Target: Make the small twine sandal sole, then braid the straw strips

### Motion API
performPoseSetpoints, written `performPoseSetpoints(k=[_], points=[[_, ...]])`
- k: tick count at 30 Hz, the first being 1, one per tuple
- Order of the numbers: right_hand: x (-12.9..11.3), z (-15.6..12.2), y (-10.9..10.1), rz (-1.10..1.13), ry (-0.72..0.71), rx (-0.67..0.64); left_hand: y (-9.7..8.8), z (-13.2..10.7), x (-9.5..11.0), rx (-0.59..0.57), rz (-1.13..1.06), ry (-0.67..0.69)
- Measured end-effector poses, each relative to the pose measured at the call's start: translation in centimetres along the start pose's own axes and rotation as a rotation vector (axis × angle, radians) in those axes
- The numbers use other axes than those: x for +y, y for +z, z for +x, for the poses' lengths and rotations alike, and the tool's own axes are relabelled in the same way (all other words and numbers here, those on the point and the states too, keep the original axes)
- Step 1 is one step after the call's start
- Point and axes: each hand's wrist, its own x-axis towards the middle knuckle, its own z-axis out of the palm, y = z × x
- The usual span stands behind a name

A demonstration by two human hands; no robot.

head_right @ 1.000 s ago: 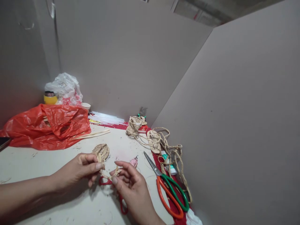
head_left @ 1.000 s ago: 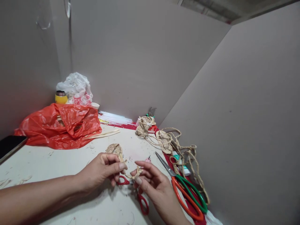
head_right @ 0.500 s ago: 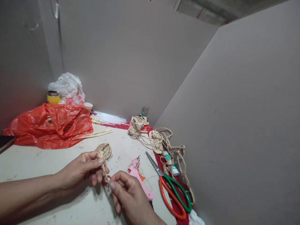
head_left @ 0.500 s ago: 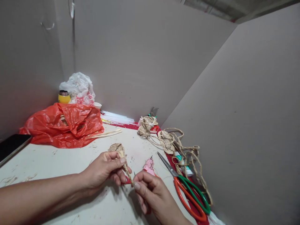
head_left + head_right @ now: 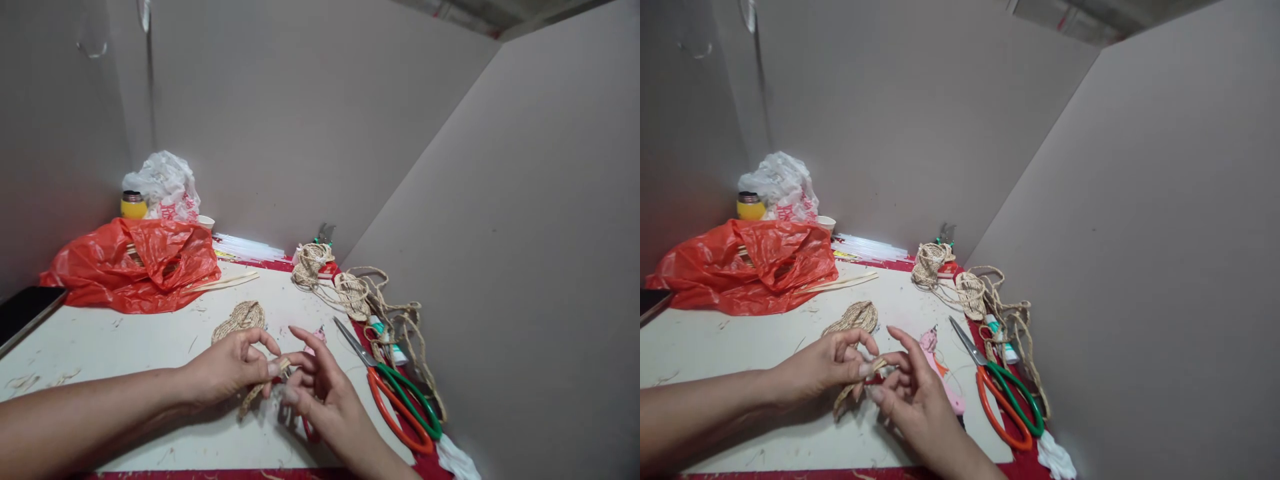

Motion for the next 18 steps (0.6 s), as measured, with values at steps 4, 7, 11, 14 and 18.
performPoseSetpoints(k=[4, 7, 11, 14, 18], points=[[0.1, -0.1, 0.1, -0.246, -0.078, -0.034, 0.1, 0.1, -0.3, -0.051, -0.030, -0.029], [0.2, 0.0, -0.2, -0.468, -0.259, -0.041, 0.0, 0.1, -0.3, -0.042, 0.000, -0.056], [0.6, -0.1, -0.9, -0.631, -0.479, -0.020, -0.3, 0.2, 0.0, -0.060, -0.003, -0.100], [0.8, -0.3, -1.5, -0.690, -0.614, 0.049, -0.7, 0.2, 0.6, -0.054, -0.015, -0.117], [0.6, -0.4, -2.2, -0.690, -0.648, 0.104, -1.5, 0.3, 1.2, -0.003, 0.027, -0.100]])
